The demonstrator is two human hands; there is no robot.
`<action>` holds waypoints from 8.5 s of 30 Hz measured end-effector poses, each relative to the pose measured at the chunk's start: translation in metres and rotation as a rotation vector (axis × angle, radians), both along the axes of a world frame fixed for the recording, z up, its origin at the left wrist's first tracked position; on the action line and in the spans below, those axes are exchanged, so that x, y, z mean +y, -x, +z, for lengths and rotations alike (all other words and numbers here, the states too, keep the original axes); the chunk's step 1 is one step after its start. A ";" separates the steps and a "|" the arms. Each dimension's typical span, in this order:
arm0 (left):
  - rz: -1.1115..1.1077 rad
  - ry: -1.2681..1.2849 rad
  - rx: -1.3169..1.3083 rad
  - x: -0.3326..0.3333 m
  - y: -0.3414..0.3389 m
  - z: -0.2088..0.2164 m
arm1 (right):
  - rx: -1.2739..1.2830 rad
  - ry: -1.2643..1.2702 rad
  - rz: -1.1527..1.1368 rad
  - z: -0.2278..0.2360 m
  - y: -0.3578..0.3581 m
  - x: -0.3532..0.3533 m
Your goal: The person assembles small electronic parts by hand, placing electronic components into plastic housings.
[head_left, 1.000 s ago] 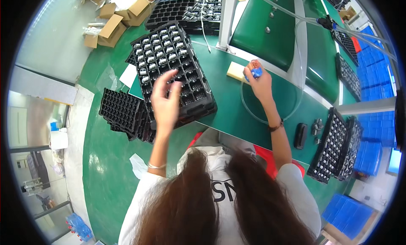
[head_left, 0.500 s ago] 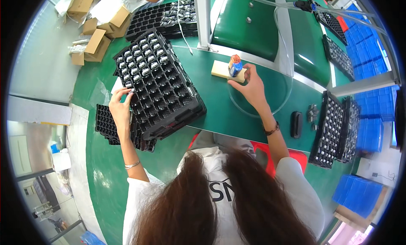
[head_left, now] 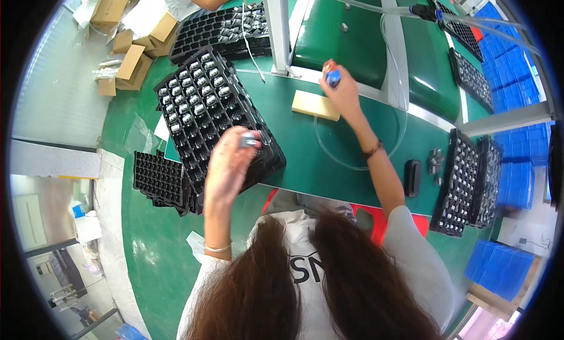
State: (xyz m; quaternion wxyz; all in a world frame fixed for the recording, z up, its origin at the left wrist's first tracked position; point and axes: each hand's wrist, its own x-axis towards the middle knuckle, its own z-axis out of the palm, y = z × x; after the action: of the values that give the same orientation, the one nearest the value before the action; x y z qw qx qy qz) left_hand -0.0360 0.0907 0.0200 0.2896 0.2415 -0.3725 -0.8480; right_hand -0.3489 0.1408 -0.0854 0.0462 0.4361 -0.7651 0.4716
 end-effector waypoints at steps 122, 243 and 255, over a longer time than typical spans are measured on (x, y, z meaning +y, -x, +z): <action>-0.289 -0.264 -0.003 0.067 0.054 -0.022 | -0.088 0.076 0.085 0.018 -0.062 0.043; -0.365 -0.288 0.026 0.071 0.072 -0.028 | -0.190 0.000 0.111 0.012 0.022 -0.013; -0.241 -0.223 -0.011 0.064 0.070 -0.021 | 0.056 -0.182 -0.217 -0.015 0.145 -0.070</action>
State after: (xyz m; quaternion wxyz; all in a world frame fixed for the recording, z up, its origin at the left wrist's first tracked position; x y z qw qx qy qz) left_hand -0.1063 0.1548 -0.0013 0.1551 0.2304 -0.3040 -0.9113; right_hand -0.4935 0.0708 -0.1000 0.0785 0.3660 -0.8458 0.3802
